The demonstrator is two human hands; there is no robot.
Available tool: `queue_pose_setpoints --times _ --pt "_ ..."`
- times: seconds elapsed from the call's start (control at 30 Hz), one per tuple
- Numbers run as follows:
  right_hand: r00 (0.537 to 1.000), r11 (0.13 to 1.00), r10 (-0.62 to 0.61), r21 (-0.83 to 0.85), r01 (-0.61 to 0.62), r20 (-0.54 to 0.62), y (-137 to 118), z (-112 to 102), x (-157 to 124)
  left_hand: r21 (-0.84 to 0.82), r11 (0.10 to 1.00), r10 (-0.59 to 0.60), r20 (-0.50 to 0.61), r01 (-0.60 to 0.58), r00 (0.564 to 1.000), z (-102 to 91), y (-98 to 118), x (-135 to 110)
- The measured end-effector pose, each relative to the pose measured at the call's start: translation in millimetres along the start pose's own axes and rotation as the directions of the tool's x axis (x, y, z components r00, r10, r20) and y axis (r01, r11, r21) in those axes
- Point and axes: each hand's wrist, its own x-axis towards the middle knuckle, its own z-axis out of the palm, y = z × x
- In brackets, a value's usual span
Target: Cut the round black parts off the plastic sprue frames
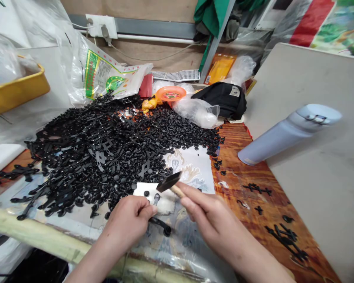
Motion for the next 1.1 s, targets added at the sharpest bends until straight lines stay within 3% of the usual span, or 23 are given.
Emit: queue_pose_setpoints --times 0.1,0.23,0.3,0.43,0.63,0.77,0.97,1.1 --pt "0.998 1.000 -0.020 0.017 0.021 -0.053 -3 3 0 -0.046 0.999 0.002 -0.004 -0.002 1.000 -2.4 -1 0" --pt "0.989 0.986 0.084 -0.152 -0.066 0.119 -3 15 2 -0.030 0.999 -0.041 -0.058 0.039 0.998 -7.0 -5 3" --pt "0.988 0.990 0.083 -0.127 -0.067 0.127 -5 12 5 -0.022 0.999 -0.049 -0.057 0.048 0.997 -7.2 -8 4" --pt "0.999 1.000 0.024 0.005 -0.023 -0.033 -8 -8 10 -0.094 0.995 -0.021 -0.038 0.018 0.999 -3.1 -10 1" --pt "0.978 0.979 0.134 -0.131 -0.155 -0.158 11 -9 12 -0.324 0.945 -0.069 -0.098 0.034 0.993 -11.2 -7 -12" --pt "0.979 0.975 0.197 -0.088 -0.202 -0.059 8 9 22 -0.456 0.890 -0.062 -0.117 0.002 0.991 -16.5 -9 -21" --pt "0.992 0.995 0.088 -0.062 -0.083 0.087 -5 37 44 -0.519 0.855 0.023 0.050 0.006 0.999 -2.6 -30 -31" --pt "0.979 0.986 0.164 -0.047 -0.159 0.119 1 41 44 -0.530 0.848 0.036 0.036 -0.011 0.999 5.6 -41 -32"
